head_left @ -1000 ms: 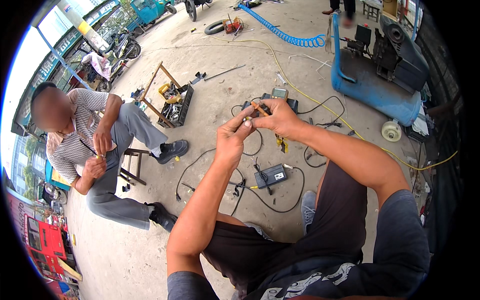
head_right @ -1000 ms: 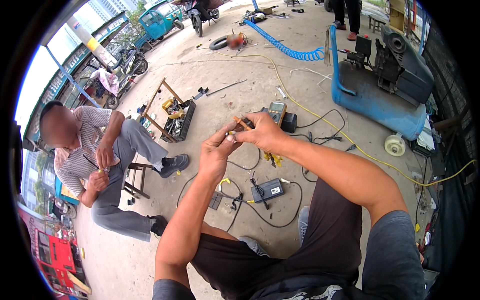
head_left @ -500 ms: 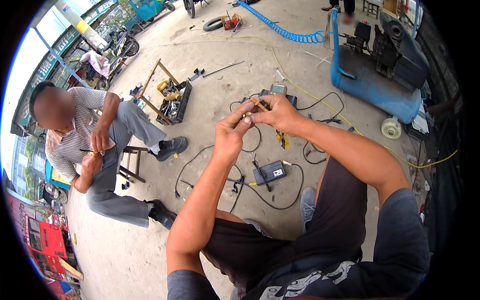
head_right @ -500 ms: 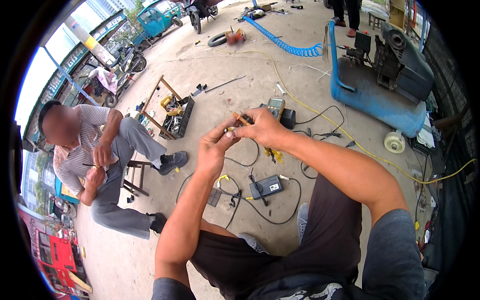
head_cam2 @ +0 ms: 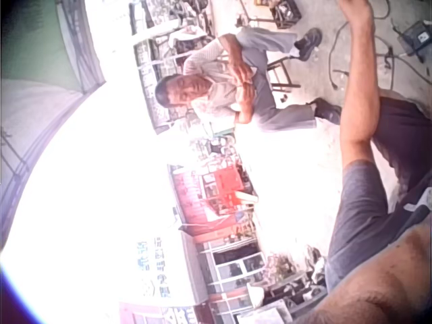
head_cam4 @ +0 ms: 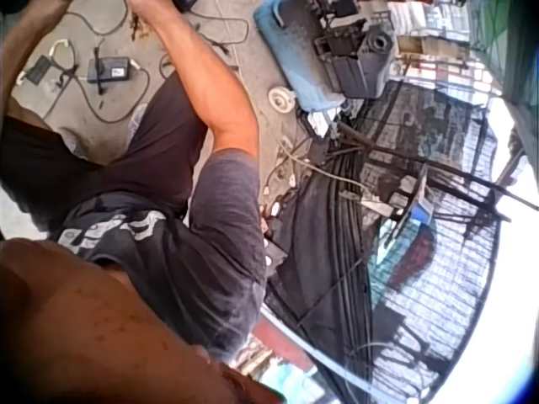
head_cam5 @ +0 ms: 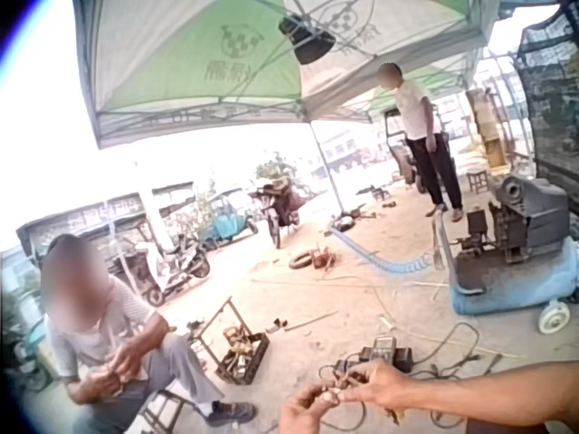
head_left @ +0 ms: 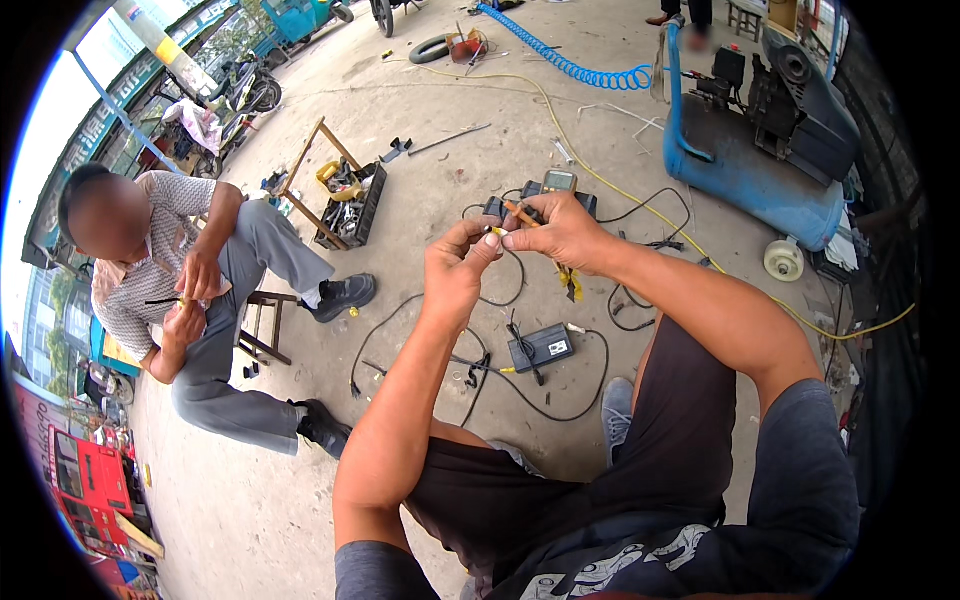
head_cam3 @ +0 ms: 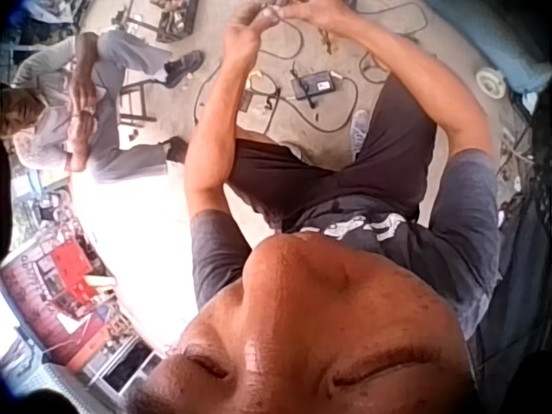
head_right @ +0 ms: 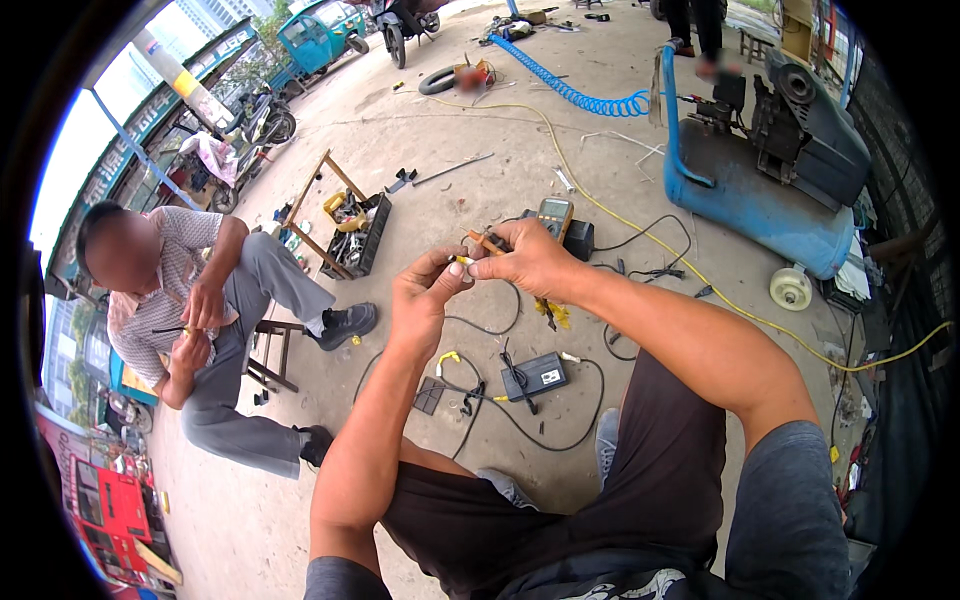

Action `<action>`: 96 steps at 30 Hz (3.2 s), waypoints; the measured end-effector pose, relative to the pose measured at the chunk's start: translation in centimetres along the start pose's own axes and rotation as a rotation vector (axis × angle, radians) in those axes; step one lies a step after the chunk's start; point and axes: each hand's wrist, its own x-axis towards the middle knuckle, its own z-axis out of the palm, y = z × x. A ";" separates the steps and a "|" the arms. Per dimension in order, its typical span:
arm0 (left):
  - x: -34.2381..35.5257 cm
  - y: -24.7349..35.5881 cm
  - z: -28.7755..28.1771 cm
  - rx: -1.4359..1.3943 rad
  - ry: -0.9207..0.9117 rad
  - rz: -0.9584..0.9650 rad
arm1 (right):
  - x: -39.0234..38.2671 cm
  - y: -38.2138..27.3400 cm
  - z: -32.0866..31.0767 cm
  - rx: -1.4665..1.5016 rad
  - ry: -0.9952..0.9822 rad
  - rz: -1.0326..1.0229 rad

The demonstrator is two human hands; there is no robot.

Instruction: The person uses pliers to strip the insulation from a black wire, then twists the exposed strands. The person then picks up a yellow wire and a white connector, and uses a screwdriver to secure the wire into the connector.

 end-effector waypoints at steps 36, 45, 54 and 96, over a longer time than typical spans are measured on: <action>0.2 -0.8 -0.6 -0.721 0.083 -0.492 | 0.0 -0.3 0.3 0.101 -0.104 0.067; 0.2 -0.7 -0.4 -0.716 0.109 -0.496 | 0.0 -0.2 0.1 0.076 -0.102 0.045; 0.1 -0.8 -0.4 -0.729 0.095 -0.502 | -0.1 -0.4 0.0 0.062 -0.089 0.066; 0.2 -1.4 -0.3 -0.201 0.245 -0.068 | 0.1 0.2 -0.6 -0.025 -0.108 0.042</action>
